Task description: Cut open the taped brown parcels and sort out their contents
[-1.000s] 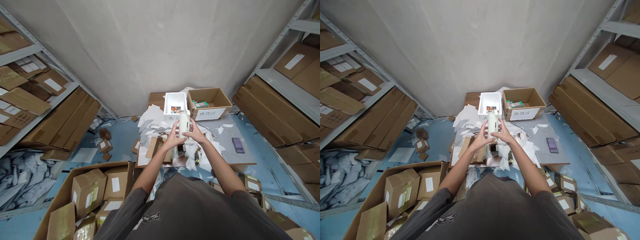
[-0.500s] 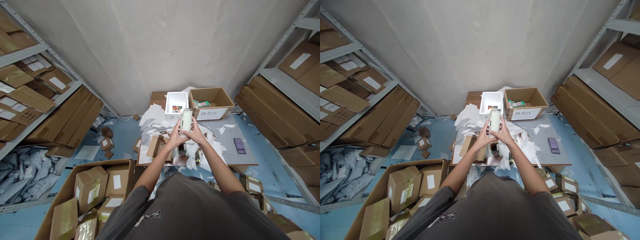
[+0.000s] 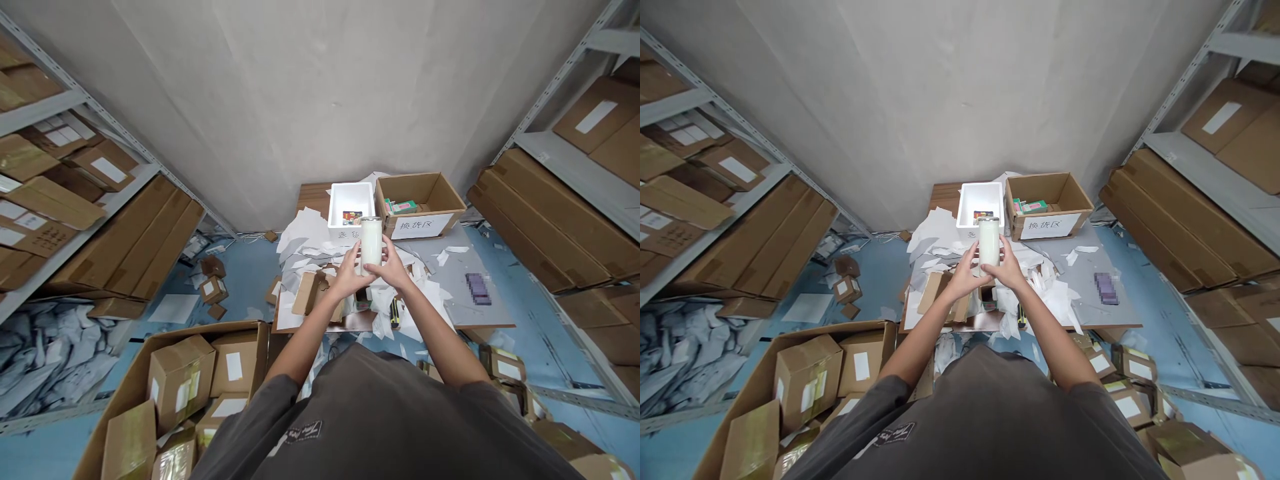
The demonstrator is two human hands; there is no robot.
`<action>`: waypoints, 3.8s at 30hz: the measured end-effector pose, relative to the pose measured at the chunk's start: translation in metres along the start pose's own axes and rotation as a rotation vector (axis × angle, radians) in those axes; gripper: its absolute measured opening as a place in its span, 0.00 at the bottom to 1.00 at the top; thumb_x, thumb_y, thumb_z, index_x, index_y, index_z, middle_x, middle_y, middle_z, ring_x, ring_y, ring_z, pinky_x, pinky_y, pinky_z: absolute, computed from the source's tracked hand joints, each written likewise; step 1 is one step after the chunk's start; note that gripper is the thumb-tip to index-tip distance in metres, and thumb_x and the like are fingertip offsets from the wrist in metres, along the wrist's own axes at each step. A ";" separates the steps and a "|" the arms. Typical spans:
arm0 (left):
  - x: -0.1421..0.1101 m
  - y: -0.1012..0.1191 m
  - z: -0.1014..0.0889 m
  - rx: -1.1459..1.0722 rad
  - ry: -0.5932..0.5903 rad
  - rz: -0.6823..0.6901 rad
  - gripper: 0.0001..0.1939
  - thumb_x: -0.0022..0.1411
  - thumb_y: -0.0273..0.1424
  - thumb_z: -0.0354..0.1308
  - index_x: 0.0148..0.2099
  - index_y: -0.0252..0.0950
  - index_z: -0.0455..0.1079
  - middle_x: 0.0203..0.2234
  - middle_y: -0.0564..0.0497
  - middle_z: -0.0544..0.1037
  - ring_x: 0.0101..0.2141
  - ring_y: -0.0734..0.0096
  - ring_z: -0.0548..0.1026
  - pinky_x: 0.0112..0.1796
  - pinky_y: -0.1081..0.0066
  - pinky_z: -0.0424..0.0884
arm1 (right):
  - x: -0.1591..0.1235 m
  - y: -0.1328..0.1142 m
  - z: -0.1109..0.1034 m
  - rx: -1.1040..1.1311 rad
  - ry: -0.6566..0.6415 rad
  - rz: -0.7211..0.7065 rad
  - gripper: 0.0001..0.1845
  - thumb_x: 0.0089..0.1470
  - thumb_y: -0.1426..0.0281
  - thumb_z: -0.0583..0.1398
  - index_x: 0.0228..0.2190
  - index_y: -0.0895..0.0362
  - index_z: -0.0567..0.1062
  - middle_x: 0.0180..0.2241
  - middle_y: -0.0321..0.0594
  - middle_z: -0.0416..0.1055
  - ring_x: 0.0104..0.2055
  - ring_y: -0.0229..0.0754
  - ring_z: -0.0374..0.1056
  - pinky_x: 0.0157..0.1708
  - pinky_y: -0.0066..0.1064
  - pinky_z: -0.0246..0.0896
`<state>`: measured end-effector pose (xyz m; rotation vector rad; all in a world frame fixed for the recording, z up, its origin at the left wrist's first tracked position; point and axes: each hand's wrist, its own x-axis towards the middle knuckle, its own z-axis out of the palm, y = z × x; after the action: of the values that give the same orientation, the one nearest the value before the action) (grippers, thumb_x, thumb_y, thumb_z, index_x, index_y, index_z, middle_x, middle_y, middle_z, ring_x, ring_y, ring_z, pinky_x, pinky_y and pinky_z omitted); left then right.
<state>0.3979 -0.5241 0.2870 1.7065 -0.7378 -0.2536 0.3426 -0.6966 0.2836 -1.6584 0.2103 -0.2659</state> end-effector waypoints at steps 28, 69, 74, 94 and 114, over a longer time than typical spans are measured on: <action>0.011 0.004 -0.017 -0.045 -0.116 -0.011 0.66 0.49 0.41 0.81 0.81 0.46 0.47 0.67 0.36 0.67 0.62 0.45 0.73 0.57 0.53 0.76 | 0.005 -0.021 -0.009 0.014 -0.090 0.011 0.65 0.43 0.59 0.76 0.75 0.45 0.53 0.57 0.49 0.74 0.53 0.58 0.75 0.53 0.52 0.74; 0.007 -0.009 -0.014 0.022 -0.049 -0.032 0.65 0.50 0.47 0.81 0.81 0.47 0.50 0.71 0.37 0.64 0.65 0.43 0.70 0.61 0.49 0.72 | -0.001 0.013 -0.017 0.200 -0.168 0.040 0.68 0.49 0.60 0.76 0.78 0.39 0.43 0.61 0.48 0.70 0.57 0.56 0.76 0.55 0.51 0.75; 0.049 -0.003 -0.053 -0.164 -0.103 -0.055 0.39 0.73 0.53 0.59 0.79 0.47 0.57 0.67 0.40 0.72 0.61 0.53 0.75 0.57 0.53 0.76 | -0.004 0.031 -0.026 0.246 -0.318 0.060 0.70 0.45 0.60 0.79 0.77 0.40 0.47 0.63 0.48 0.70 0.59 0.56 0.74 0.59 0.53 0.73; -0.004 -0.106 0.002 0.202 -0.071 0.055 0.30 0.69 0.44 0.67 0.68 0.41 0.71 0.58 0.41 0.73 0.56 0.56 0.75 0.55 0.59 0.75 | -0.033 0.205 0.015 -0.736 -0.091 0.338 0.21 0.51 0.63 0.70 0.45 0.53 0.72 0.47 0.45 0.75 0.44 0.50 0.74 0.42 0.36 0.70; -0.022 -0.141 0.012 0.151 -0.033 0.003 0.31 0.68 0.46 0.65 0.67 0.38 0.71 0.62 0.38 0.70 0.64 0.52 0.69 0.62 0.55 0.70 | -0.024 0.212 0.013 -0.859 -0.103 0.387 0.05 0.58 0.67 0.62 0.33 0.55 0.75 0.36 0.46 0.80 0.43 0.50 0.76 0.42 0.32 0.64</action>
<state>0.4222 -0.5063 0.1470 1.8476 -0.8003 -0.2292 0.3278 -0.6989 0.0707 -2.4148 0.6203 0.2476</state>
